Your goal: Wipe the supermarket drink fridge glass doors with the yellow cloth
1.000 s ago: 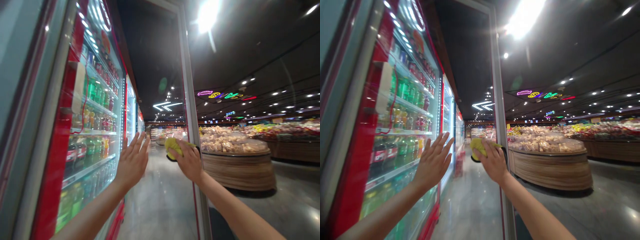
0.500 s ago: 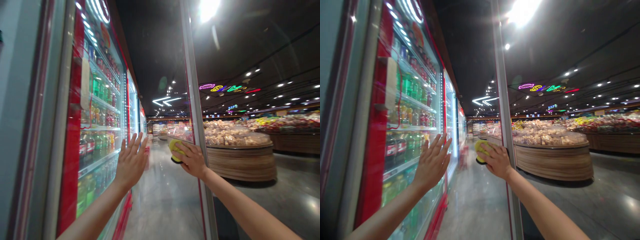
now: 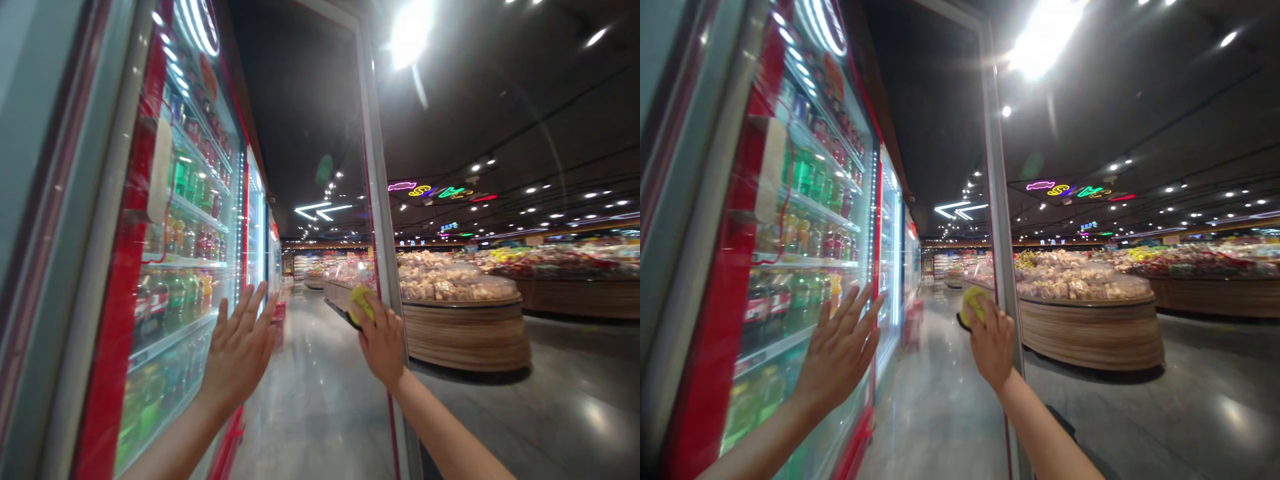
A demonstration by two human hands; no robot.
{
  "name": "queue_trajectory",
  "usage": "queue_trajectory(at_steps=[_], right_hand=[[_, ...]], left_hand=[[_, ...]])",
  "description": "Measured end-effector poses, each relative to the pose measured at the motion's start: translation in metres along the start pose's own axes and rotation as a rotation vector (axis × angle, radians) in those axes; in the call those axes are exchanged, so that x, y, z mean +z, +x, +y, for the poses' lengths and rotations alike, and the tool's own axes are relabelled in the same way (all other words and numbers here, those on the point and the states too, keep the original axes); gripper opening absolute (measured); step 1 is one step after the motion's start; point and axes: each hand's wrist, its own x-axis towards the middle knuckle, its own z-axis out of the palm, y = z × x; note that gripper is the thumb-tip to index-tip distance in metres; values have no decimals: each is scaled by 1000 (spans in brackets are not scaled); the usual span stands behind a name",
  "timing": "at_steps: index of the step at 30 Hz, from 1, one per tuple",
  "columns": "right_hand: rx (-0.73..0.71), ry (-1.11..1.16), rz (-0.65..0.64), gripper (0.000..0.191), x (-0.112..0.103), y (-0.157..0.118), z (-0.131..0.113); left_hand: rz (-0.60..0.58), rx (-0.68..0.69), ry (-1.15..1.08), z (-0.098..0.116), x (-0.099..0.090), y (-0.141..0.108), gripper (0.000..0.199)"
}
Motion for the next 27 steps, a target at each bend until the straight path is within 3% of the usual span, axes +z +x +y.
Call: queue_trajectory(at_steps=[3, 5, 8, 11, 13, 15, 18, 20, 22, 25, 27], right_hand=[[207, -30, 84, 54, 7, 38, 5], [242, 4, 116, 51, 12, 59, -8], [53, 87, 4, 52, 9, 52, -30], [-236, 155, -165, 59, -1, 19, -26], [-236, 161, -151, 60, -2, 11, -13], [-83, 173, -64, 58, 5, 24, -7], [63, 260, 33, 56, 20, 61, -34], [-8, 322, 33, 57, 22, 72, -66], [-182, 378, -17, 58, 18, 62, -88], [-403, 461, -64, 56, 9, 31, -81], [-347, 485, -14, 50, 9, 25, -61]], left_hand=[[-15, -40, -9, 0, -3, -2, 63], [-21, -64, -10, 0, -2, -3, 62], [-33, -76, -12, 2, -1, -5, 59], [-37, -65, 0, 1, -3, -11, 59], [-50, -51, 19, -3, -8, -18, 59], [-66, -47, 46, -8, -14, -24, 61], [-79, -63, 86, -15, -20, -30, 63], [-78, -60, 113, -18, -22, -32, 65], [-70, -40, 141, -21, -22, -34, 66], [-60, -33, 164, -24, -24, -38, 67], [-58, -33, 168, -27, -28, -42, 68]])
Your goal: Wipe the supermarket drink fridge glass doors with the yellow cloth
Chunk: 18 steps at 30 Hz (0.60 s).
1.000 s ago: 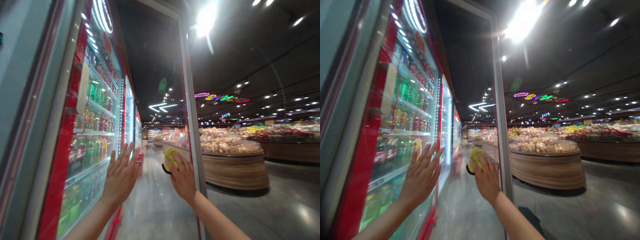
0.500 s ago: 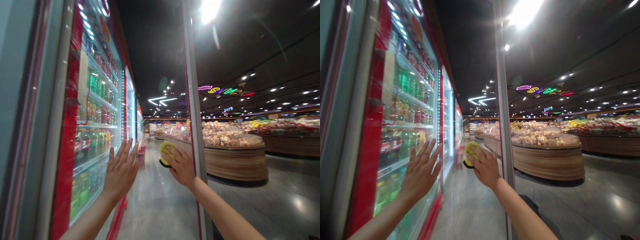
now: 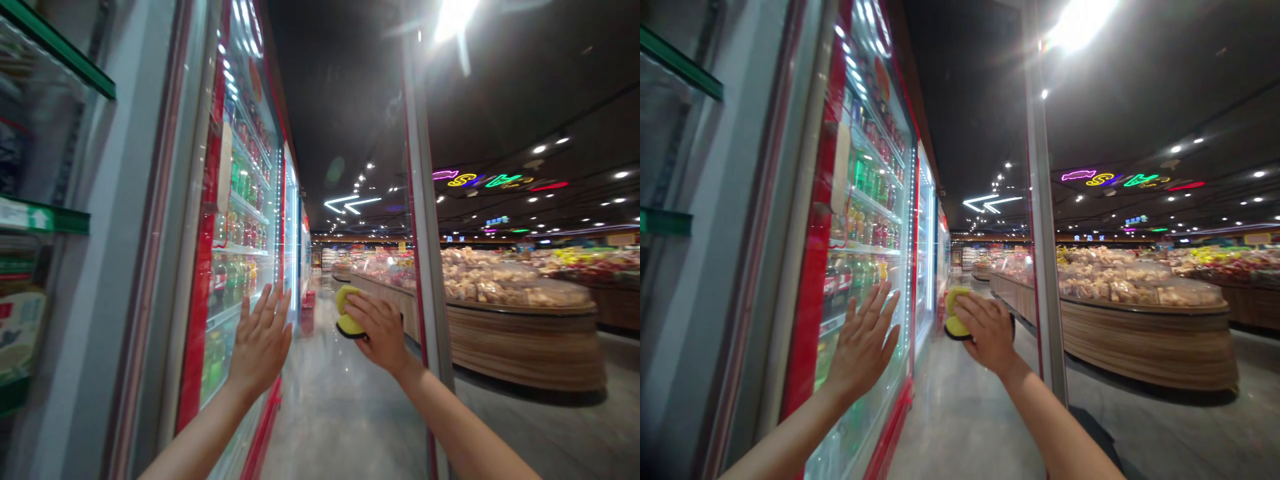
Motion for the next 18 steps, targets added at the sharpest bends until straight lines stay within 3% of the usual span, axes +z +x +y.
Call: queue_trajectory(at_steps=[3, 5, 7, 9, 11, 12, 15, 17, 18], right_hand=[[250, -36, 190, 47, 1, 17, 20], [356, -61, 251, 53, 10, 38, 16], [295, -62, 185, 58, 16, 49, 3], [93, -35, 37, 59, 15, 46, -6], [-57, -22, -67, 56, 7, 41, 1], [-51, -32, -62, 55, 3, 42, 10], [221, -76, 156, 54, 3, 73, 38], [344, -61, 262, 55, 15, 107, 38], [347, -45, 254, 55, 24, 121, 31]], left_hand=[[0, 7, 27, -7, -4, -5, 69], [-2, 2, 49, -10, -5, -7, 70], [-5, 4, 64, -11, -6, -8, 71], [-5, 9, 78, -12, -7, -10, 73], [-1, 16, 88, -14, -10, -12, 73], [2, 24, 90, -16, -12, -14, 74], [4, 37, 93, -23, -16, -17, 74], [-8, 21, 100, -28, -19, -19, 75], [-15, 9, 103, -30, -20, -20, 75]])
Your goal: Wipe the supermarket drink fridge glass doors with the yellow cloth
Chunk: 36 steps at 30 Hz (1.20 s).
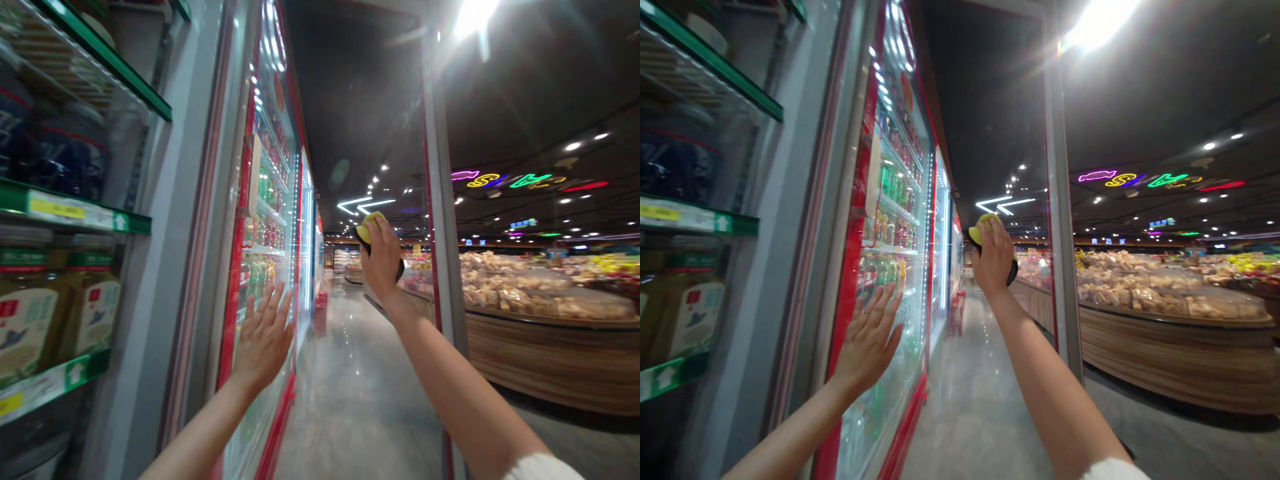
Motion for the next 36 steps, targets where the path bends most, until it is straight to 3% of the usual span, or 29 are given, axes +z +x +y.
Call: queue_trajectory(at_steps=[3, 5, 7, 9, 11, 14, 17, 20, 22, 24, 27, 30, 33, 34, 36], right_hand=[[-196, 62, -186, 58, 16, -13, -44], [-430, 117, -337, 58, 8, -43, -61], [-604, 146, -407, 55, -6, -72, -60], [-569, 115, -333, 50, -15, -83, -49], [-394, 62, -206, 48, -10, -75, -43], [-248, 39, -135, 57, 11, -61, -62], [-445, 108, -246, 55, 21, -75, -90], [-696, 195, -368, 43, 11, -93, -92], [-657, 226, -328, 36, 8, -87, -85], [-470, 219, -234, 35, 15, -68, -86], [-285, 170, -209, 45, 35, -45, -111], [-516, 218, -359, 45, 45, -52, -138], [-785, 309, -491, 38, 43, -59, -143], [-775, 314, -497, 38, 43, -55, -142], [-602, 280, -442, 39, 47, -38, -145]], left_hand=[[-18, -34, 13, -7, -4, -5, 75], [-20, -53, 33, -13, -9, -11, 75], [-20, -60, 59, -19, -15, -19, 75], [-24, -60, 82, -26, -22, -26, 74], [-33, -75, 96, -31, -26, -30, 73], [-62, -113, 96, -36, -28, -31, 70], [-89, -137, 83, -39, -30, -30, 67], [-87, -145, 89, -43, -37, -33, 65], [-76, -149, 99, -47, -43, -37, 65], [-62, -158, 103, -52, -48, -40, 66], [-53, -178, 90, -57, -52, -42, 67], [-45, -204, 88, -62, -55, -42, 67], [-40, -203, 107, -68, -59, -45, 67], [-41, -197, 113, -70, -61, -47, 67], [-43, -190, 129, -74, -64, -51, 68]])
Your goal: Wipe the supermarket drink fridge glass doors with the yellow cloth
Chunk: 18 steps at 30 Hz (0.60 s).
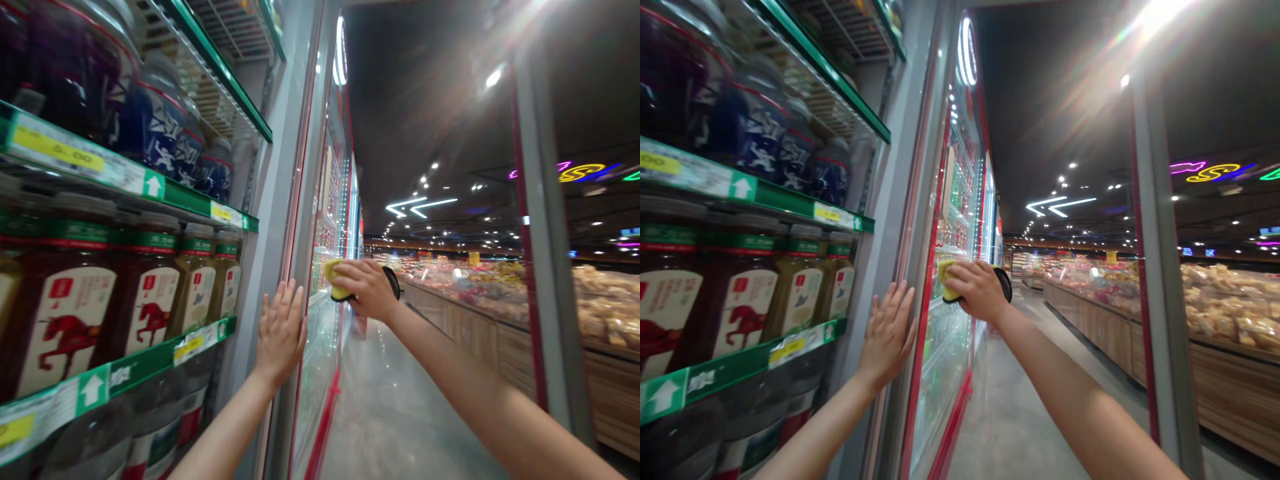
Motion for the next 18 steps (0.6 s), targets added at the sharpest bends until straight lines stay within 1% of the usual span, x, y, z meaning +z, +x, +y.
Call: queue_trajectory(at_steps=[2, 3, 4, 7, 8, 10, 12, 14, 16, 18], right_hand=[[206, -32, 111, 42, 0, 25, 5], [257, -38, 143, 43, 2, 38, 5], [260, -32, 149, 44, 5, 49, 4], [140, 70, 115, 40, 12, 69, 0], [130, 114, 141, 39, 11, 74, 1], [156, 180, 246, 44, 7, 85, 10], [150, 184, 324, 50, 0, 104, 23], [126, 121, 303, 54, -7, 127, 36], [150, 44, 228, 56, -9, 145, 44], [174, 5, 151, 58, -6, 151, 45]], left_hand=[[0, -1, 22, -4, -2, -2, 69], [1, -5, 33, -6, -2, -3, 69], [1, -8, 43, -8, -3, -3, 70], [-1, -13, 58, -14, -6, -1, 71], [-5, -14, 60, -15, -7, 0, 71], [-16, -11, 64, -18, -10, 3, 70], [-22, -7, 72, -20, -11, 6, 69], [-22, -5, 81, -21, -10, 11, 67], [-23, -4, 86, -20, -8, 14, 66], [-28, 0, 79, -19, -6, 16, 66]])
